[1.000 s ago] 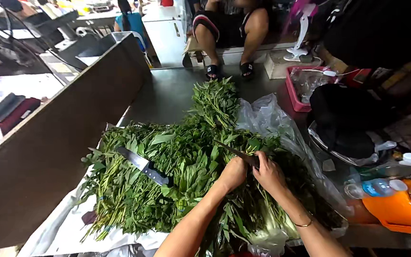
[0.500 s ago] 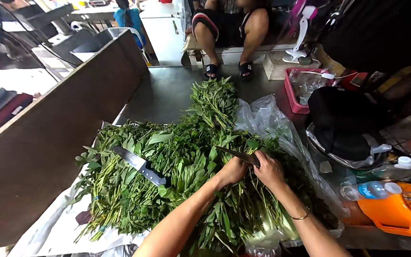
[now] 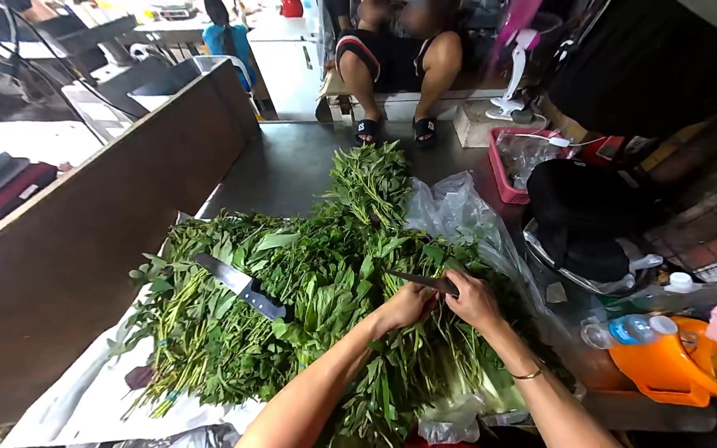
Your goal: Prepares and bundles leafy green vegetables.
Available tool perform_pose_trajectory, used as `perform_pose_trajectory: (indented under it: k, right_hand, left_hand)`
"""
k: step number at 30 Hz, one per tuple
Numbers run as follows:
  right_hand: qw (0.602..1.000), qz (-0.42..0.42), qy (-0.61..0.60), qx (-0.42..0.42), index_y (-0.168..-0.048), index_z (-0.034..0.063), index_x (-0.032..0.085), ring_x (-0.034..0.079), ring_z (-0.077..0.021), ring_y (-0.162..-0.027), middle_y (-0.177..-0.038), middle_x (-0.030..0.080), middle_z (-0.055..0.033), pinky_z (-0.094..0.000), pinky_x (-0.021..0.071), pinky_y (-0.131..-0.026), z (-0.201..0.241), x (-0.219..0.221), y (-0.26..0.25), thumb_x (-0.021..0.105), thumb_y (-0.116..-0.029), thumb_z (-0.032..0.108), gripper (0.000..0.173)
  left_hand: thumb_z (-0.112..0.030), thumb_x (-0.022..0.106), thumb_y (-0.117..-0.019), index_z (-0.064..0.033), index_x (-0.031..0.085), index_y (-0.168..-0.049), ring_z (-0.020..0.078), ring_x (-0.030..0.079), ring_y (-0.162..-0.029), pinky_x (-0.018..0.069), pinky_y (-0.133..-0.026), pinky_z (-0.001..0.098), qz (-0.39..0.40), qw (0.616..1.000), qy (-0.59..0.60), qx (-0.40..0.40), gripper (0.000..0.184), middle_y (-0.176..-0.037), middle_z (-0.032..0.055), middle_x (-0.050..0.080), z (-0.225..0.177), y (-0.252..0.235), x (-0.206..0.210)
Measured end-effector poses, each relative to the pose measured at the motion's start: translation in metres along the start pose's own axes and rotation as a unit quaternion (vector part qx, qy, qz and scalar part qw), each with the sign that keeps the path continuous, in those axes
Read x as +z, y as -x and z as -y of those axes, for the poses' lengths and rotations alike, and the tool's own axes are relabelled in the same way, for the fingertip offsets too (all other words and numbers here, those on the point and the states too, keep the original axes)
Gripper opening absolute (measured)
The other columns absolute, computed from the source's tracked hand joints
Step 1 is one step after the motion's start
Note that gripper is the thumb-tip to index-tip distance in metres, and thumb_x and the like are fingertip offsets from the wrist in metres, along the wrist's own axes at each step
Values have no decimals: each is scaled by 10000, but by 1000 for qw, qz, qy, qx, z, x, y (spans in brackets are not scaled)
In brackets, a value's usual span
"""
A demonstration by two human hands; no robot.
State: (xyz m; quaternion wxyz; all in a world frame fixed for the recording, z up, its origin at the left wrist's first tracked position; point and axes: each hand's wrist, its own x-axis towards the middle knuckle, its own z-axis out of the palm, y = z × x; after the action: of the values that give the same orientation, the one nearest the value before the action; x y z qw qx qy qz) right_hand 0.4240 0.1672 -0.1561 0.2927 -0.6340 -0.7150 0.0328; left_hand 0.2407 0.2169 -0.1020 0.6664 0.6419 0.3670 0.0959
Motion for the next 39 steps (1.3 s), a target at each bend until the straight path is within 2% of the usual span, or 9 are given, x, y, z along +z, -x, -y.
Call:
perform_pose_trajectory:
  k: [4, 7, 10, 13, 16, 18, 22, 33, 39]
  right_hand:
    - [989, 72, 2, 126, -1222, 13, 688, 715, -419, -990, -1082, 730, -229, -608, 551, -869, -43, -11, 7, 597, -982, 175, 304]
    - [991, 50, -5, 125, -1212, -10, 686, 714, -439, -963, -1040, 728, -252, -614, 542, -850, -43, -33, -1, 575, -998, 190, 313]
    - [992, 72, -18, 101, -1209, 13, 686, 712, -410, -953, -1025, 729, -226, -597, 541, -838, -9, -54, -14, 565, -996, 198, 306]
    - [994, 80, -30, 71, -1181, 36, 689, 714, -376, -871, -969, 728, -191, -575, 551, -769, 27, -65, -8, 576, -974, 203, 289]
    - [997, 27, -47, 46, -1154, 33, 707, 724, -341, -797, -931, 737, -166, -546, 577, -709, 53, -65, 15, 616, -930, 178, 281]
    - [998, 1, -55, 40, -1136, 33, 716, 725, -317, -776, -925, 740, -149, -521, 584, -684, 63, -61, 26, 628, -913, 168, 276]
    - [998, -37, -38, 37, -1114, 17, 718, 726, -318, -749, -926, 740, -157, -503, 582, -640, 74, -53, 30, 648, -876, 141, 278]
    - [997, -78, -23, 8, -1137, -10, 717, 742, -355, -801, -989, 743, -187, -513, 594, -661, 73, -50, 28, 713, -824, 55, 319]
    - [996, -88, -19, 14, -1168, -10, 711, 746, -364, -836, -1043, 744, -196, -520, 602, -694, 57, -44, 31, 715, -859, 83, 323]
  left_hand:
    - [-224, 294, -1133, -70, 526, -1075, 52, 511, -607, 474, -592, 214, 28, 999, 21, 20, 284, -777, -27, 519, -10, 21, -8]
    - [-221, 322, -1131, -33, 542, -1138, 47, 514, -616, 476, -599, 212, 11, 998, -53, 43, 290, -800, -11, 522, -11, 26, -14]
    - [-237, 322, -1134, 18, 530, -1279, 154, 559, -719, 513, -722, 328, -22, 982, -181, 55, 360, -879, 85, 559, -11, 24, -5]
    - [-229, 343, -1129, 36, 514, -1329, 273, 629, -881, 525, -858, 431, -71, 964, -245, 70, 373, -1016, 194, 614, -18, 29, 8]
    - [-224, 375, -1119, 42, 500, -1385, 314, 634, -1115, 500, -1002, 436, -118, 957, -250, 85, 397, -1233, 250, 608, -23, 41, 16]
    - [-213, 373, -1114, 54, 501, -1372, 330, 601, -1194, 471, -1045, 440, -138, 955, -250, 84, 393, -1283, 261, 587, -27, 47, 18]
    - [-159, 365, -1107, 73, 509, -1341, 331, 600, -1193, 468, -1047, 434, -156, 949, -262, 85, 360, -1253, 261, 597, -34, 56, 24]
    - [-125, 386, -1089, 50, 576, -1281, 328, 612, -1193, 476, -1050, 432, -204, 923, -312, 96, 321, -1228, 236, 626, -37, 62, 50]
    - [-160, 380, -1104, 1, 568, -1356, 319, 584, -1255, 452, -1083, 429, -214, 925, -302, 84, 354, -1306, 224, 608, -42, 65, 59]
